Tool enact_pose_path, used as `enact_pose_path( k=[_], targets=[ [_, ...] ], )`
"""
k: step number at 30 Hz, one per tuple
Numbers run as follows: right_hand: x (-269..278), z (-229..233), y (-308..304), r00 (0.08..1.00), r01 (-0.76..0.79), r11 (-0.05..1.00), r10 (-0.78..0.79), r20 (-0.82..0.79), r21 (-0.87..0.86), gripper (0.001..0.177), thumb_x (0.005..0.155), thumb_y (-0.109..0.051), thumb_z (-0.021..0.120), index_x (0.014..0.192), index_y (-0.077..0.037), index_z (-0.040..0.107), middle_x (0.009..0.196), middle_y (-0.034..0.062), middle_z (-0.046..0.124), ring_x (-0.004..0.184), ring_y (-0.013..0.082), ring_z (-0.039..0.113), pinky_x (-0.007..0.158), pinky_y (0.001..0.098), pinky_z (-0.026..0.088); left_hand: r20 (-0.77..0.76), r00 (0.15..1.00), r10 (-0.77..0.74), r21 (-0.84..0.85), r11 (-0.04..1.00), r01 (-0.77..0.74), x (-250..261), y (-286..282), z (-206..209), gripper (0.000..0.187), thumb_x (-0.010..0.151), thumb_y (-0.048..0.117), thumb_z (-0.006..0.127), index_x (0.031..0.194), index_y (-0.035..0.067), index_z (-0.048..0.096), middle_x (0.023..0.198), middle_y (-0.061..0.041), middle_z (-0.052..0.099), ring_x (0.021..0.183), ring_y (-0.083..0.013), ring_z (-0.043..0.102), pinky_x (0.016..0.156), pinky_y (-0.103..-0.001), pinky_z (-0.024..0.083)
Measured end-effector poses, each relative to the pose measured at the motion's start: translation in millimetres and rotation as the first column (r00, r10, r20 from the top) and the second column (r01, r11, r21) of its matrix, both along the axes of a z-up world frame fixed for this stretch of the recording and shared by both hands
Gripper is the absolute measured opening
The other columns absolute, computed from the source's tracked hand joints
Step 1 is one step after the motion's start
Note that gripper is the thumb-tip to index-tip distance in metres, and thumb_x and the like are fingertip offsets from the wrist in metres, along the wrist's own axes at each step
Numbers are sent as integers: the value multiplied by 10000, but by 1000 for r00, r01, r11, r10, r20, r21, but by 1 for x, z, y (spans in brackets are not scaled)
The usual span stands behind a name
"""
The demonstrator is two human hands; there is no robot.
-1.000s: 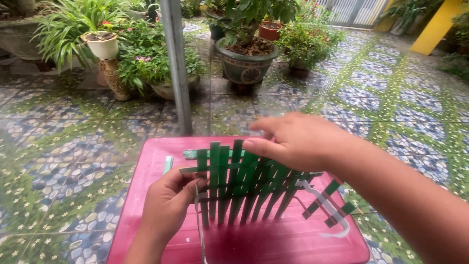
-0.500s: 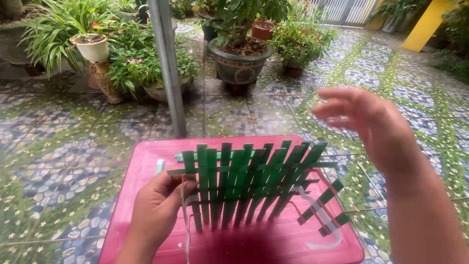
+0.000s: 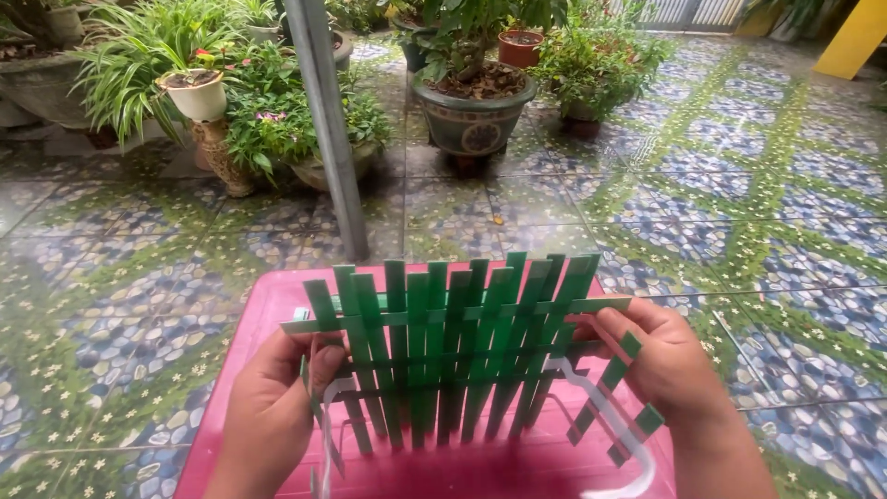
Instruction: Weaving green plastic strips together on a small table to assemble a chair back.
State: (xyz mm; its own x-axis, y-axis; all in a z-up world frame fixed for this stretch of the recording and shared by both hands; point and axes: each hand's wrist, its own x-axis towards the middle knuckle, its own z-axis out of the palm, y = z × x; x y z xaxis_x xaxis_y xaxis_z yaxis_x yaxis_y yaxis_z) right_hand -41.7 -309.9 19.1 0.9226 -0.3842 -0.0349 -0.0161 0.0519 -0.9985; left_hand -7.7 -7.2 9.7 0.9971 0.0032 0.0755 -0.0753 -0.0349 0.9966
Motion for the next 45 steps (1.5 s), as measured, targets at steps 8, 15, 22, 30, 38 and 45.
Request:
enact_pose_path(
  k=[8,15,22,30,38,45],
  targets=[
    [-10,-14,-4,996,-66,980,52,76,187,217,818,16,468,923,141,611,861,294,654,739,405,629,612,532,538,3,998,70,36,997,-70,1,-1,-3,153,766,156,622,859,46,674,740,-48,653,670,-154,600,621,-281,508],
    [-21,-9,-2,917,-319,937,343,206,-142,328,709,-147,620,966,54,651,913,159,704,797,277,689,665,379,579,70,997,40,58,997,-44,-6,1,0,148,761,184,623,829,53,643,724,-36,631,655,-141,598,604,-276,537],
    [-20,-13,-5,992,-118,978,108,-69,-171,304,704,-37,616,974,81,690,777,178,690,648,248,600,619,349,513,107,994,21,29,999,-24,-9,2,0,124,775,169,620,812,53,643,682,-19,592,616,-131,575,567,-256,505],
    [-21,0,2,974,-186,943,140,-176,-278,241,688,-45,656,880,69,747,770,136,724,697,218,613,643,328,465,-36,999,14,74,997,-12,-7,9,7,183,709,145,652,852,36,686,786,-73,701,711,-163,638,646,-284,533],
    [-17,-5,1,953,-166,910,49,-300,-379,101,655,16,750,736,76,745,622,141,658,574,231,545,541,338,410,-117,980,-163,88,981,174,-2,15,4,153,673,104,697,809,35,704,785,-65,701,713,-170,661,694,-311,559],
    [-20,-10,2,965,-191,905,103,-240,-380,268,650,-22,808,485,36,604,471,75,470,435,183,397,439,303,281,-172,980,-101,158,979,129,1,14,1,117,618,28,760,725,33,712,761,-56,718,703,-158,657,701,-290,537]
  ],
)
